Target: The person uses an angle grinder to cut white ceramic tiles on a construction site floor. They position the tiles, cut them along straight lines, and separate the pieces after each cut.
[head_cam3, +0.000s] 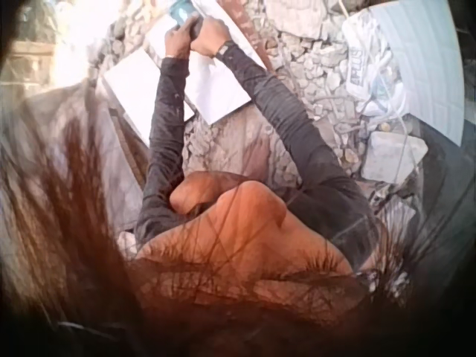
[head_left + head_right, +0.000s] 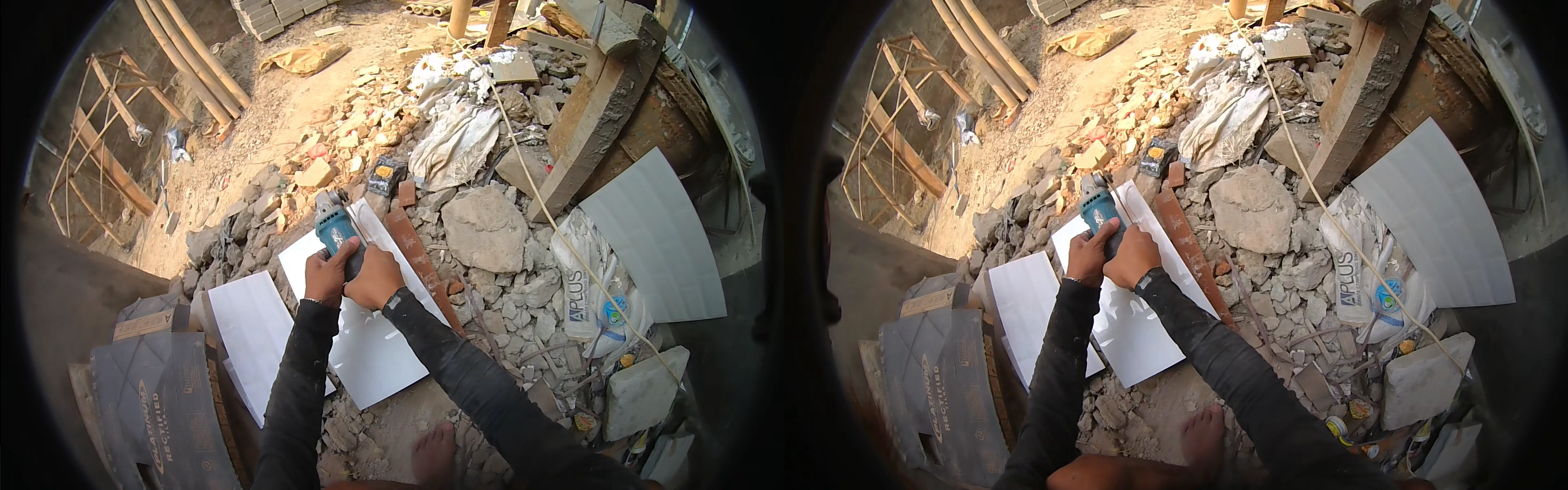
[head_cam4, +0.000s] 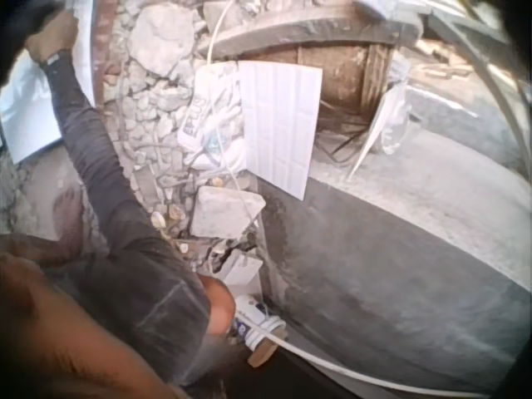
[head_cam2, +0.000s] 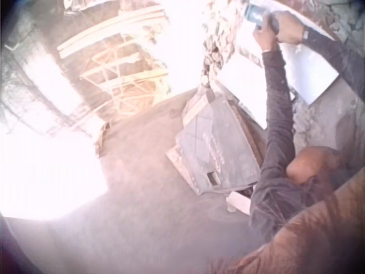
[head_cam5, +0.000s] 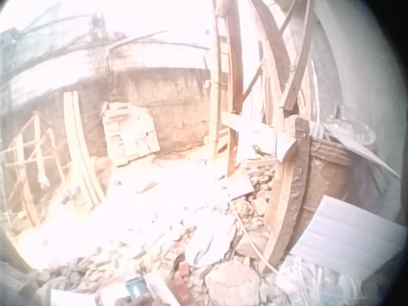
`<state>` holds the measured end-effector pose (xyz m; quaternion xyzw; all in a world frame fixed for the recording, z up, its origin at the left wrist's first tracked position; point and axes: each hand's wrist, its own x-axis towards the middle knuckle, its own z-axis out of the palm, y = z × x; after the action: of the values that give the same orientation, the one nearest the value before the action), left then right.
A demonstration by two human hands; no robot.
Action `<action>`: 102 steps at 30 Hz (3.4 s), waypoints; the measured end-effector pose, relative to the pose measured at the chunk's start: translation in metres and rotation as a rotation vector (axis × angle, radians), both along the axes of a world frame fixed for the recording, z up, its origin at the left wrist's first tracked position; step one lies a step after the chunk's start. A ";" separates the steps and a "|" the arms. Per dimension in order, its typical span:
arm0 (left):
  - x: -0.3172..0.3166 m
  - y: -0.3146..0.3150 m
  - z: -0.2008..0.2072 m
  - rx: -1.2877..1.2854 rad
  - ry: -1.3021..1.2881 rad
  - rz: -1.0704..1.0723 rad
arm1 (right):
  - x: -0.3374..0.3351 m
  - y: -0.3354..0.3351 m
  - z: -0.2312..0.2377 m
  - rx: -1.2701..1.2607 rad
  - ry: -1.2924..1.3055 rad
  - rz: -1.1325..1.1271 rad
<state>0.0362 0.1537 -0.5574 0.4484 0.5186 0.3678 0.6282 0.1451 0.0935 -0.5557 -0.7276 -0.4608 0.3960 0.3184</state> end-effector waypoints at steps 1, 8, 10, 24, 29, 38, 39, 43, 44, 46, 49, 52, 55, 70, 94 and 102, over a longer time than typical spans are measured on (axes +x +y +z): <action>-0.002 0.004 -0.003 0.001 0.011 -0.016 | -0.002 0.004 -0.002 -0.018 0.010 -0.006; -0.012 0.020 -0.014 -0.038 0.012 -0.085 | -0.008 0.015 -0.013 -0.001 0.005 -0.035; -0.013 0.022 -0.015 -0.048 0.011 -0.083 | -0.009 0.017 -0.015 -0.013 0.009 -0.031; -0.015 0.032 -0.019 -0.077 0.001 -0.094 | -0.012 0.025 -0.018 -0.030 -0.011 -0.032; -0.015 0.032 -0.020 -0.080 0.014 -0.094 | -0.012 0.025 -0.016 -0.035 -0.026 -0.023; -0.015 0.034 -0.020 -0.085 0.011 -0.095 | -0.011 0.026 -0.010 -0.065 -0.063 -0.007; -0.015 0.034 -0.020 -0.086 0.010 -0.096 | -0.011 0.026 -0.010 -0.061 -0.056 -0.002; -0.014 0.034 -0.019 -0.091 -0.005 -0.095 | -0.010 0.027 -0.009 -0.069 -0.050 0.002; -0.015 0.034 -0.019 -0.086 0.015 -0.097 | -0.011 0.027 -0.009 -0.077 -0.054 -0.005; -0.015 0.035 -0.020 -0.091 0.023 -0.102 | -0.011 0.028 -0.009 -0.081 -0.053 -0.006; -0.015 0.035 -0.022 -0.103 -0.001 -0.082 | -0.010 0.029 -0.010 -0.096 -0.049 0.010; -0.019 0.035 -0.026 -0.107 0.014 -0.088 | -0.011 0.030 -0.012 -0.077 -0.056 -0.011; -0.048 0.035 -0.020 -0.208 -0.041 -0.027 | -0.012 0.029 -0.016 -0.049 -0.067 -0.031; -0.116 0.025 -0.114 0.348 0.597 0.336 | -0.009 0.033 -0.016 -0.061 -0.029 -0.044; -0.106 0.022 -0.114 0.434 0.573 0.329 | -0.004 0.038 -0.011 -0.115 0.033 -0.024; -0.104 0.019 -0.108 0.401 0.524 0.297 | -0.005 0.031 -0.011 -0.110 0.020 -0.042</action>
<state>-0.0674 0.1723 -0.6658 0.5616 0.6392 0.4219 0.3131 0.1402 0.1246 -0.5666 -0.7495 -0.4198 0.4213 0.2909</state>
